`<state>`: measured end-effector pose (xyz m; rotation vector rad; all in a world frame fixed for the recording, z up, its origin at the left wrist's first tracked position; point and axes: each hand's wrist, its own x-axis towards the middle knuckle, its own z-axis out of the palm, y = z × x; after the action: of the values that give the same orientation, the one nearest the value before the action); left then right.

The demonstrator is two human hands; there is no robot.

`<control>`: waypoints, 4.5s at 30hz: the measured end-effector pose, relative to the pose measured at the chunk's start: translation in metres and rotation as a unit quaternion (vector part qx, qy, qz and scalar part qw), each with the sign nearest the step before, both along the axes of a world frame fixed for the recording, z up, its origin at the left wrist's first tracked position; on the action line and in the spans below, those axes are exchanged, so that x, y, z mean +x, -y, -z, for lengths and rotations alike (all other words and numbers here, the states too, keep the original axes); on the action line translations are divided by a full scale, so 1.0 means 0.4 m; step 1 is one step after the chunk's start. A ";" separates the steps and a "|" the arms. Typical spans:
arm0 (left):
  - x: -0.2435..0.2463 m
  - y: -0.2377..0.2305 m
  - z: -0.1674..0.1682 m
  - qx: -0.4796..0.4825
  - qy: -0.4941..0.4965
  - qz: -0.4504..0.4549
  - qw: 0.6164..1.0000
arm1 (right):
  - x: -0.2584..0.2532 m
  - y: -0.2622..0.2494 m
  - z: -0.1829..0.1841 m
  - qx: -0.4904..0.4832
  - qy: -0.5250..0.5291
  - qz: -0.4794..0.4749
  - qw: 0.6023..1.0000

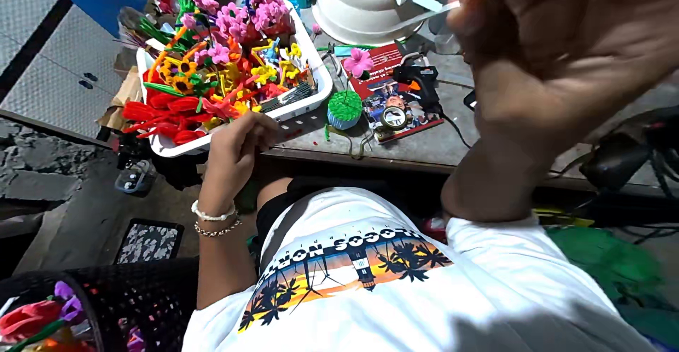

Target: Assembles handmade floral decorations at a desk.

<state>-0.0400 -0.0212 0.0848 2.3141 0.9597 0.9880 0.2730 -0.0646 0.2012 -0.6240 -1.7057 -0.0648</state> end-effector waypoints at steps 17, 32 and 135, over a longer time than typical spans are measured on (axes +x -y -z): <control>0.128 0.011 0.165 -0.083 -0.017 0.138 0.987 | -0.094 0.042 0.285 -0.208 -0.334 -0.299 0.870; 0.207 0.047 0.214 -0.191 0.198 0.214 0.937 | -0.125 0.012 0.326 -0.228 -0.472 -0.461 0.716; 0.193 0.090 0.142 -0.304 0.425 0.086 0.848 | -0.117 0.052 0.417 -0.367 -0.332 -0.226 0.839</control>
<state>0.0373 -0.0574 0.0281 1.1975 0.5446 1.2282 0.2262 -0.0852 0.0344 -0.6655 -1.1019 1.0764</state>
